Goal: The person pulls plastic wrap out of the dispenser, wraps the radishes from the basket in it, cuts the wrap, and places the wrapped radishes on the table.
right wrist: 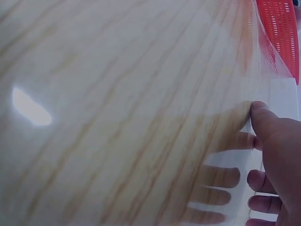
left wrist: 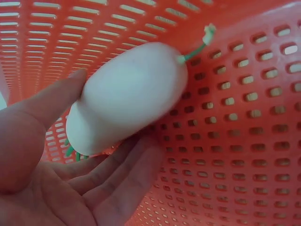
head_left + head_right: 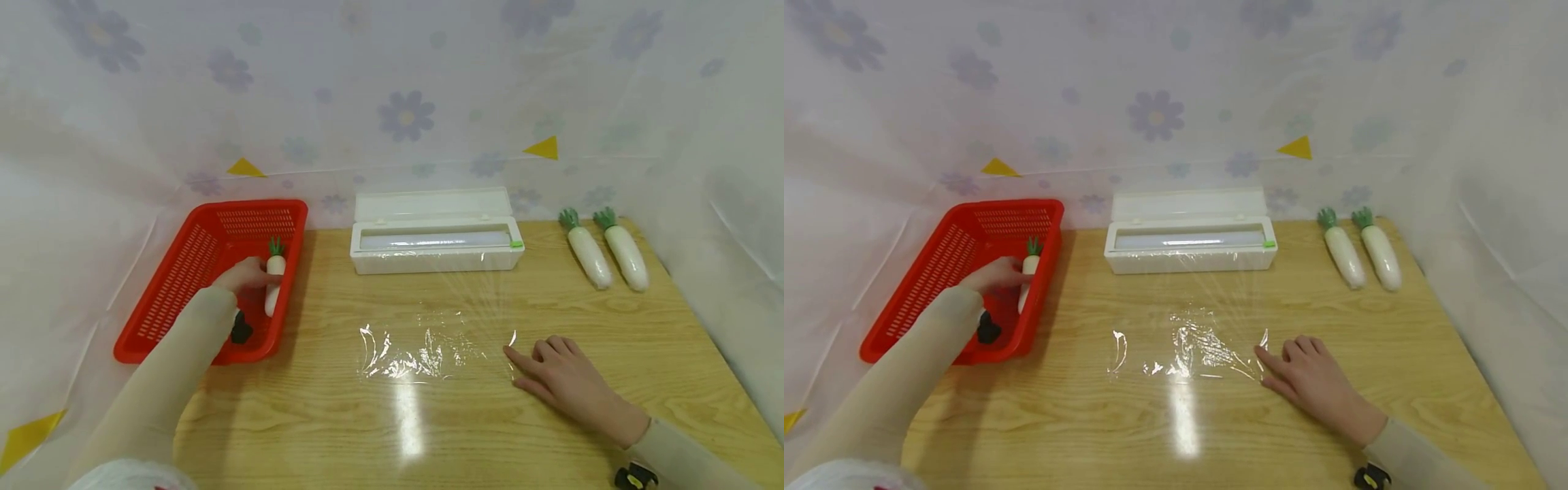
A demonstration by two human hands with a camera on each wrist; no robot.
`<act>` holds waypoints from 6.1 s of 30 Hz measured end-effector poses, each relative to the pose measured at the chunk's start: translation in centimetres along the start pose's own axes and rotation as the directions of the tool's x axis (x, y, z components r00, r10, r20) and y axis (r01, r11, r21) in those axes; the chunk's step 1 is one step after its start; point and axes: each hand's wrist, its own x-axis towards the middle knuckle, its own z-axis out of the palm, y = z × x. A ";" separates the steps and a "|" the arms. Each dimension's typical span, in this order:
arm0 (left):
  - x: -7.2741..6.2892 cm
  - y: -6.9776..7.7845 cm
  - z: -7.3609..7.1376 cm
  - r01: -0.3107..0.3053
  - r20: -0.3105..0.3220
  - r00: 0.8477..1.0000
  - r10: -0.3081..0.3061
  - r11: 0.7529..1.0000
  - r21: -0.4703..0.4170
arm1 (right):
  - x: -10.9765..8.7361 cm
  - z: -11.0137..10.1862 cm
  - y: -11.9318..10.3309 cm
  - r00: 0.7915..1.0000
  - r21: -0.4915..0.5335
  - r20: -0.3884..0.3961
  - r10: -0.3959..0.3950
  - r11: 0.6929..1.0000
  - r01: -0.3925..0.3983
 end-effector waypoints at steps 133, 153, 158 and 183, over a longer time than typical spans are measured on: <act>-4.4 16.3 22.7 -0.734 0.080 0.646 0.759 0.590 0.338 | 0.2 -0.1 -0.2 1.000 0.030 -0.022 0.002 1.000 -0.001; -3.7 16.1 23.4 -0.724 0.018 0.642 0.767 0.598 0.344 | 0.5 -0.2 -0.6 0.996 0.098 -0.016 0.085 0.992 -0.083; -3.7 16.1 23.4 -0.714 0.010 0.654 0.757 0.613 0.338 | 0.7 -0.3 -0.6 0.995 0.119 -0.054 0.086 0.990 -0.079; -8.2 6.6 21.7 -0.784 -0.027 0.506 0.862 0.472 0.403 | 1.3 -0.7 -1.6 0.950 -0.217 -0.073 -0.305 0.934 0.284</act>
